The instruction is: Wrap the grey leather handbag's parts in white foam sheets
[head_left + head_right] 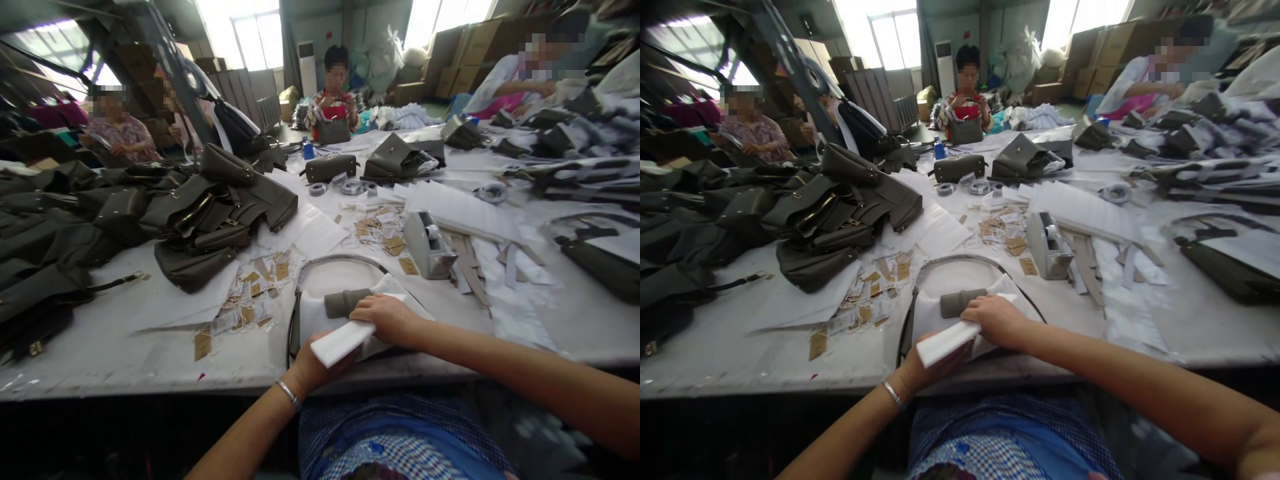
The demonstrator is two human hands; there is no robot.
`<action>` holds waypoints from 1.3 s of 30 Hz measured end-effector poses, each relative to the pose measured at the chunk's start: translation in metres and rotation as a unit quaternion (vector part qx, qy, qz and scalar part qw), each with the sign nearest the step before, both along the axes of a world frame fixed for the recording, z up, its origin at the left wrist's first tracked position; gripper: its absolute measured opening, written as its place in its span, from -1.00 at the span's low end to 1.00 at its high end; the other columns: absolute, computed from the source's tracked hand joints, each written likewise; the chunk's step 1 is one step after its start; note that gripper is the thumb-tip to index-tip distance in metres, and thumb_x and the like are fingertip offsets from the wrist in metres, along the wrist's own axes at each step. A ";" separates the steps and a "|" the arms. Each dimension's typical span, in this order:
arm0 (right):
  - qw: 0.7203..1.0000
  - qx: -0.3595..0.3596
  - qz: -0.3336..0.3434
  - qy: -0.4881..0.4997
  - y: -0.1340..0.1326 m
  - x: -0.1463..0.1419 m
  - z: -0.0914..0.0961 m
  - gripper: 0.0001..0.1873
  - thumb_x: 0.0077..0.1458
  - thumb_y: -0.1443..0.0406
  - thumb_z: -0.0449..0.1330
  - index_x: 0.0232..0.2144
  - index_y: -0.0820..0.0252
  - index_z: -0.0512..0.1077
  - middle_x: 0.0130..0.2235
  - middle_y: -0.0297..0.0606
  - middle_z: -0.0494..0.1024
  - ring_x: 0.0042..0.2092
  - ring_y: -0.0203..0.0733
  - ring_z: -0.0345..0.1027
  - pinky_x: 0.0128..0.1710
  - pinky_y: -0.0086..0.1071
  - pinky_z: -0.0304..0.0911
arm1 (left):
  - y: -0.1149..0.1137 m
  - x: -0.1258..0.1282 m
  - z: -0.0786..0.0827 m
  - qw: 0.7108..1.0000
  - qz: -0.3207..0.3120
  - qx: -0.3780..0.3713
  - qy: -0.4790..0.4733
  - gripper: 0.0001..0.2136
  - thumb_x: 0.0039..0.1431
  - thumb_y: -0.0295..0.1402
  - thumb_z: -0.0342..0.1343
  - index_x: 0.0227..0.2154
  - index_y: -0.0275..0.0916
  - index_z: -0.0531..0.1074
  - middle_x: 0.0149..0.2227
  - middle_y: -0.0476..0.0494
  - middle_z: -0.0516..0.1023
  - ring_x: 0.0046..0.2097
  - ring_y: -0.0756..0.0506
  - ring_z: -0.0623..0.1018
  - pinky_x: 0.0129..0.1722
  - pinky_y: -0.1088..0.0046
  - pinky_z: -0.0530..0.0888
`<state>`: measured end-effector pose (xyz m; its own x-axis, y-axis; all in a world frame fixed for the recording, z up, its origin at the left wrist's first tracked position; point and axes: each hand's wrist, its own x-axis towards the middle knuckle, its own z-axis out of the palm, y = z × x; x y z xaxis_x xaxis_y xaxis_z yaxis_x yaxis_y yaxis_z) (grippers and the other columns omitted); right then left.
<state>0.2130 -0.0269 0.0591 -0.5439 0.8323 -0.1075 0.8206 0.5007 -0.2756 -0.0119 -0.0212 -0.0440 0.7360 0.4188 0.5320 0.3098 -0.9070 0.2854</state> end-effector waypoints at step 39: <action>0.997 0.067 -0.023 0.036 -0.038 -0.003 -0.060 -0.20 0.25 -0.14 0.08 0.39 -0.06 0.00 0.43 -0.09 -0.05 0.42 0.20 -0.26 0.34 0.18 -0.33 | -0.019 -0.008 0.033 0.997 -0.021 0.001 0.076 -0.72 0.30 -0.33 0.07 0.03 -0.16 0.49 -0.10 -0.14 0.66 -0.10 -0.19 0.64 -0.13 0.29 0.61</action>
